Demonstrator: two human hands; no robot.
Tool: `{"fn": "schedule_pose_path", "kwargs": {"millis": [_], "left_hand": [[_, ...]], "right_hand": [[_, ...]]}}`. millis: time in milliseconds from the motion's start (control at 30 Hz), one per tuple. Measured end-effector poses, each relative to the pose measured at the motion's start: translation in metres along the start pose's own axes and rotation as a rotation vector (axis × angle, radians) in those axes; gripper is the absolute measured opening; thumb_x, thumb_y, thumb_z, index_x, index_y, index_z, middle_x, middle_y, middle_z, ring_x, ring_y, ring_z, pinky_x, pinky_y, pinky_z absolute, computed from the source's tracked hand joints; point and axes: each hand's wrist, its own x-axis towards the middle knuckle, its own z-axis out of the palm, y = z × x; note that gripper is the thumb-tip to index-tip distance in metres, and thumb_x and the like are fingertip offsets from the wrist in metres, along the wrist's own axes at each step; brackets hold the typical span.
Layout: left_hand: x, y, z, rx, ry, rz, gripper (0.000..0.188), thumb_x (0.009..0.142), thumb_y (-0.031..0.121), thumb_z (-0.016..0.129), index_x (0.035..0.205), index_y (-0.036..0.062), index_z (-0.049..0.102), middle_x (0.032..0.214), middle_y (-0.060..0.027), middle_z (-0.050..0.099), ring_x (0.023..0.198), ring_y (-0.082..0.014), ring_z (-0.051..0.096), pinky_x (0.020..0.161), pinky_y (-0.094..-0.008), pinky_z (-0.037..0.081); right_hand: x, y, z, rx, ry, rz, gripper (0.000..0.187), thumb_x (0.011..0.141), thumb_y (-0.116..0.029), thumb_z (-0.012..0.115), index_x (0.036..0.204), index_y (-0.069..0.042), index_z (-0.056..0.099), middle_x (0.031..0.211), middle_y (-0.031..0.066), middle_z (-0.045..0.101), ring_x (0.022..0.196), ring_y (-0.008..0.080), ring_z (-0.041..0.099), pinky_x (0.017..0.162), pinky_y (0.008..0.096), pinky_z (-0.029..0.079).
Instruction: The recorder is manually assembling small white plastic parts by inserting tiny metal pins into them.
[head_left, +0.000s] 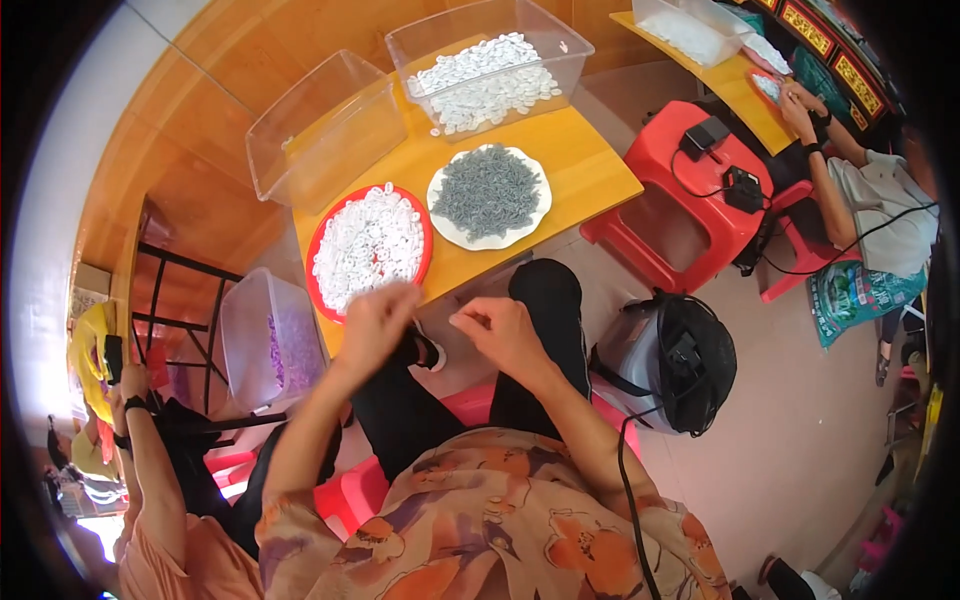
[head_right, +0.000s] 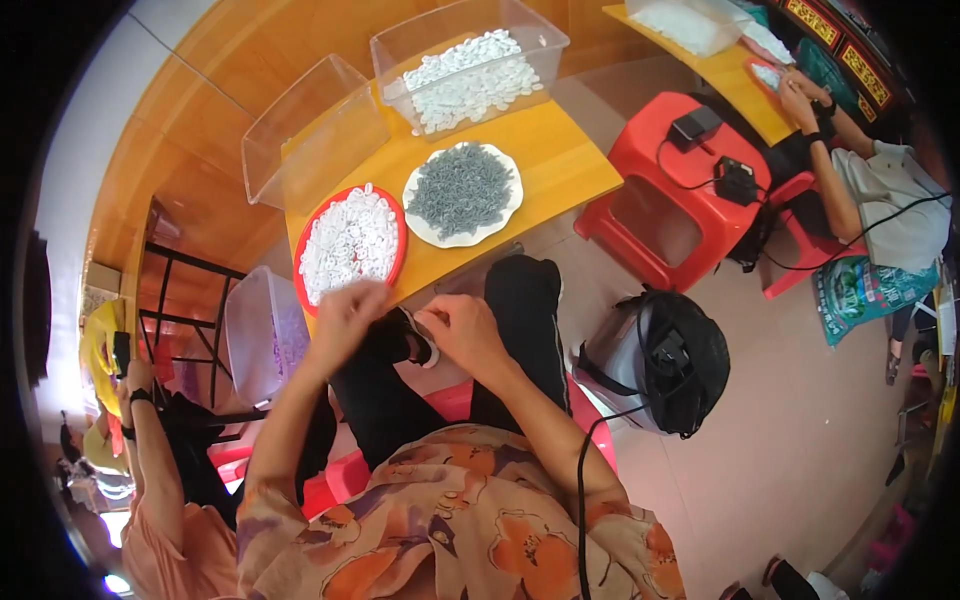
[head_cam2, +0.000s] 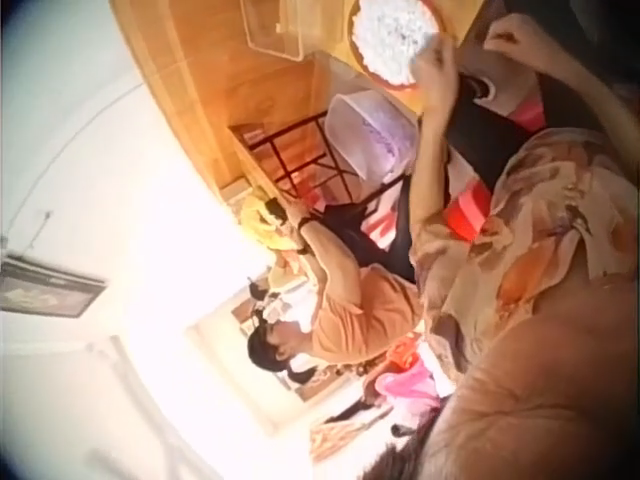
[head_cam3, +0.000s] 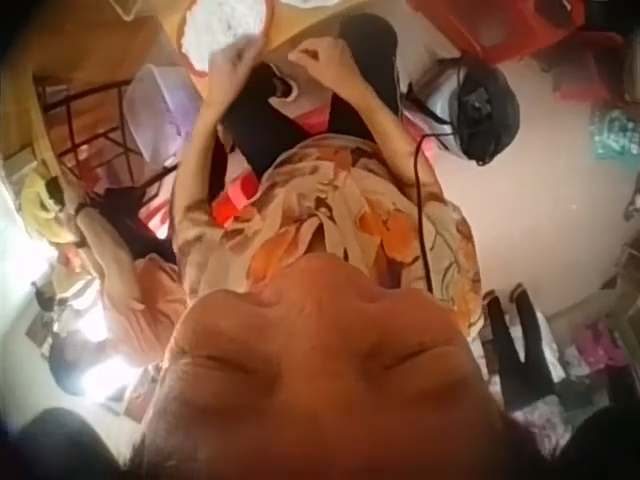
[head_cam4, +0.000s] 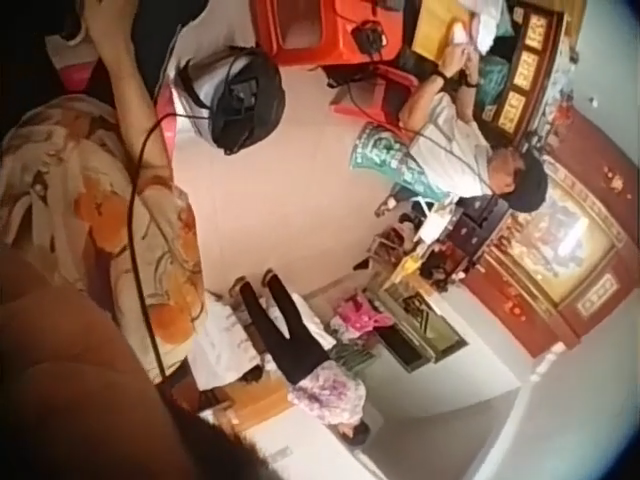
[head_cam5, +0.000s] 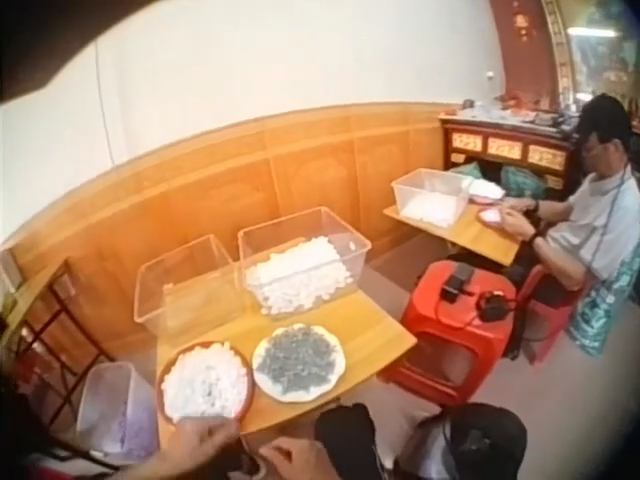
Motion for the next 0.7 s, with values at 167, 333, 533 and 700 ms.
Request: {"fn": "schedule_pose_path", "kwargs": {"millis": [167,333,533,700], "left_hand": [[0.189,-0.045,-0.004,0.166,0.107,0.105,0.022,0.100,0.022,0.066,0.110,0.0066,0.077,0.073,-0.0101,0.072,0.064,-0.0205,0.071,0.062,-0.0370,0.055],[0.294,-0.082,0.012,0.320,0.006,0.045,0.030,0.101,0.027,0.062,0.126,0.0175,0.074,0.081,-0.0124,0.075,0.076,-0.0279,0.074,0.073,-0.0436,0.057],[0.326,-0.089,0.033,0.627,-0.067,0.165,0.031,0.102,0.034,0.060,0.125,0.0179,0.075,0.101,-0.0155,0.077,0.096,-0.0386,0.072,0.080,-0.0505,0.057],[0.306,-0.093,0.029,0.457,-0.049,0.169,0.028,0.101,0.033,0.063,0.115,0.0133,0.077,0.098,-0.0155,0.076,0.091,-0.0375,0.073,0.080,-0.0489,0.057]], "right_hand": [[-0.012,0.048,-0.004,-0.130,-0.002,-0.032,0.022,0.092,-0.022,0.075,0.089,-0.001,0.073,0.081,0.0177,0.073,0.076,0.0384,0.071,0.067,0.0445,0.056],[-0.009,0.035,-0.009,-0.316,-0.043,-0.102,0.016,0.093,-0.019,0.072,0.086,-0.005,0.068,0.083,0.0159,0.069,0.079,0.0393,0.070,0.070,0.0493,0.056],[0.009,0.048,-0.007,-0.511,-0.069,-0.115,0.020,0.094,-0.018,0.071,0.082,-0.003,0.066,0.081,0.0164,0.068,0.075,0.0390,0.071,0.067,0.0461,0.057],[0.029,0.044,-0.009,-0.439,-0.021,-0.009,0.017,0.095,-0.020,0.072,0.089,-0.004,0.070,0.083,0.0167,0.070,0.075,0.0358,0.071,0.067,0.0452,0.057]]}}
